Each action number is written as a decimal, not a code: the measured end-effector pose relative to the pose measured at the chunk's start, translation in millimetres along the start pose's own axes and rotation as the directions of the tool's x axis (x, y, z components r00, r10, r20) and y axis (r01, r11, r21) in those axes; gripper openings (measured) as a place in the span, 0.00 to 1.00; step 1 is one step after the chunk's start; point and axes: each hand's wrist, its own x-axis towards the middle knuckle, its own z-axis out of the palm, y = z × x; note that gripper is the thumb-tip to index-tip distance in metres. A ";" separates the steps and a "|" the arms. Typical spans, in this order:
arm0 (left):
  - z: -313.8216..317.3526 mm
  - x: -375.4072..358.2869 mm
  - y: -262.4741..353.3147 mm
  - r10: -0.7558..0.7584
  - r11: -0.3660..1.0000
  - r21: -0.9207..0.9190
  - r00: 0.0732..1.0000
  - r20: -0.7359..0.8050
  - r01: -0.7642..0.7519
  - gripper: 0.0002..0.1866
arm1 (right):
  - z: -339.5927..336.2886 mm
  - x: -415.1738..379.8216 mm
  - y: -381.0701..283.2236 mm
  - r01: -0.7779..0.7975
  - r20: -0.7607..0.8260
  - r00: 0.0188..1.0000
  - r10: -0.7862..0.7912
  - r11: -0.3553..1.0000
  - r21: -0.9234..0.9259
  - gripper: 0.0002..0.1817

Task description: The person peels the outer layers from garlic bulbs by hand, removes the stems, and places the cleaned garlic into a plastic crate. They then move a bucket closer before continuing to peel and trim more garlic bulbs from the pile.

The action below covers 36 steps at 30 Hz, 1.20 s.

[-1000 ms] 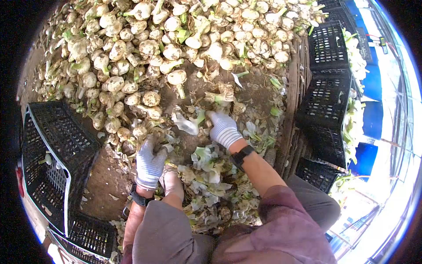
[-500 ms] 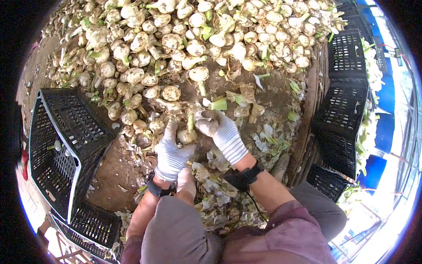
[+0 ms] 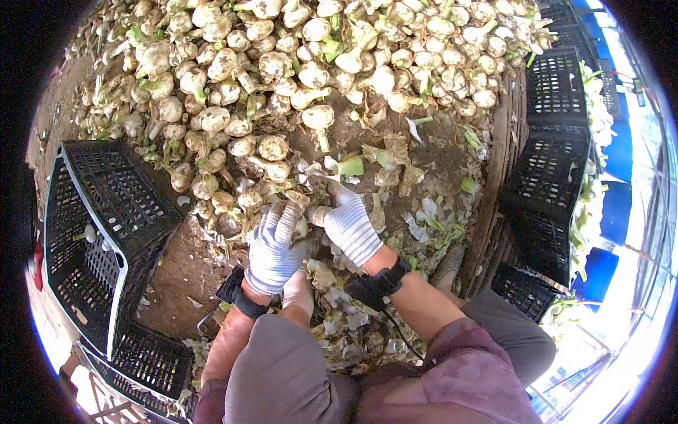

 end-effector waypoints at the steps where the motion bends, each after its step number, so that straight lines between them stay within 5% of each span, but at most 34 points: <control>1: -3.2 1.5 1.8 -0.024 0.998 -0.057 1.000 0.012 0.024 0.38 | -0.6 0.4 1.7 0.006 0.009 1.000 -0.006 1.000 0.019 0.25; 2: -12.1 10.0 11.9 -0.277 0.896 -0.334 0.956 0.094 0.293 0.37 | -3.5 0.8 4.4 0.007 0.009 1.000 -0.007 1.000 0.019 0.25; 3: -19.1 17.5 21.0 -0.476 0.652 -0.549 0.846 0.241 0.523 0.36 | -8.6 0.8 7.9 -0.030 0.082 0.997 0.015 0.981 0.189 0.25; 4: -11.9 12.6 15.9 -0.528 0.166 -0.872 0.788 0.316 0.461 0.35 | -12.0 0.2 10.0 -0.079 0.157 0.987 0.024 0.933 0.351 0.26; 5: -12.5 11.4 10.8 -0.507 -0.148 -0.885 0.734 0.452 0.442 0.35 | -11.6 -2.3 4.6 -0.080 0.157 0.987 0.025 0.932 0.354 0.26; 7: -11.8 8.3 8.6 -0.397 -0.494 -0.808 0.744 0.538 0.321 0.30 | -9.3 -6.8 -12.3 0.100 0.121 0.986 -0.113 0.989 0.109 0.26; 8: -9.9 5.5 5.9 -0.397 -0.493 -0.808 0.743 0.539 0.323 0.30 | -13.8 -4.1 -11.4 0.217 0.154 0.966 -0.209 0.976 -0.034 0.25; 10: -5.2 1.5 1.0 -0.337 -0.616 -0.709 0.698 0.632 0.345 0.26 | -11.2 -5.3 -11.4 0.185 0.123 0.974 -0.191 0.981 0.056 0.23; 13: -6.0 5.5 3.2 -0.429 -0.513 -0.794 0.704 0.566 0.326 0.24 | -15.7 1.4 -4.7 0.073 0.131 0.986 -0.100 0.978 0.196 0.19; 14: -10.1 6.3 5.6 -0.452 -0.372 -0.829 0.698 0.556 0.419 0.26 | -14.2 -1.8 -12.8 -0.052 0.173 0.985 0.023 0.985 0.165 0.17; 15: -10.2 6.4 7.2 -0.453 -0.370 -0.829 0.697 0.556 0.420 0.26 | -13.2 -3.5 -16.8 -0.174 0.209 0.967 0.145 0.976 0.130 0.16; 16: -9.0 6.7 10.0 -0.535 0.046 -0.877 0.753 0.382 0.478 0.27 | -5.9 -0.9 -3.8 0.067 0.140 0.986 -0.084 0.990 0.125 0.14; 17: -7.6 7.1 12.2 -0.533 0.451 -0.758 0.823 0.195 0.471 0.28 | -4.5 -3.5 -2.3 0.066 0.137 0.987 -0.084 0.990 0.127 0.14; 18: -0.7 8.1 8.6 -0.484 0.554 -0.737 0.870 0.094 0.388 0.29 | -3.7 -5.5 -1.9 -0.039 0.169 0.986 0.001 0.974 0.223 0.12; 19: -1.8 7.7 8.8 -0.482 0.555 -0.737 0.871 0.095 0.387 0.29 | -3.5 -6.5 -2.6 -0.145 0.209 0.974 0.081 0.939 0.313 0.11; 21: -11.2 8.6 12.4 -0.621 0.140 -0.893 0.740 0.258 0.428 0.29 | -2.6 -7.9 -17.2 -0.210 0.220 0.962 0.163 0.954 0.213 0.11; 22: -21.0 10.3 15.5 -0.626 -0.036 -0.885 0.680 0.382 0.464 0.27 | 0.0 -5.6 -15.2 -0.103 0.200 0.978 0.065 0.977 0.185 0.12; 26: -12.2 -0.9 4.8 -0.546 -0.279 -0.885 0.697 0.466 0.374 0.33 | 0.3 3.6 0.0 0.047 0.220 0.972 -0.080 0.987 0.154 0.15; 28: -15.0 -7.1 -7.1 -0.331 -0.564 -0.733 0.709 0.623 0.381 0.38 | 1.6 5.3 7.4 0.088 0.217 0.967 -0.131 0.977 0.196 0.15; 31: -19.0 3.0 -2.5 -0.380 -0.583 -0.728 0.671 0.637 0.362 0.39 | 0.7 5.0 7.6 0.157 0.274 0.943 -0.190 0.978 0.136 0.23; 32: -23.4 8.7 1.0 -0.350 -0.591 -0.736 0.717 0.603 0.331 0.35 | -2.6 7.2 8.7 0.037 0.365 0.924 -0.115 0.976 0.213 0.28; 33: -21.5 10.0 3.7 -0.348 -0.590 -0.735 0.716 0.605 0.334 0.35 | -1.1 13.1 3.3 0.231 0.330 0.904 -0.273 0.960 0.161 0.29; 35: -16.8 13.6 8.3 -0.657 -0.422 -0.862 0.561 0.504 0.280 0.32 | -14.6 14.6 2.2 0.147 0.154 0.975 -0.162 0.984 0.101 0.27; 36: -18.1 6.6 -4.6 -0.497 -0.292 -0.873 0.719 0.487 0.389 0.28 | -22.2 8.1 -3.7 0.037 0.055 0.998 -0.037 0.999 -0.005 0.25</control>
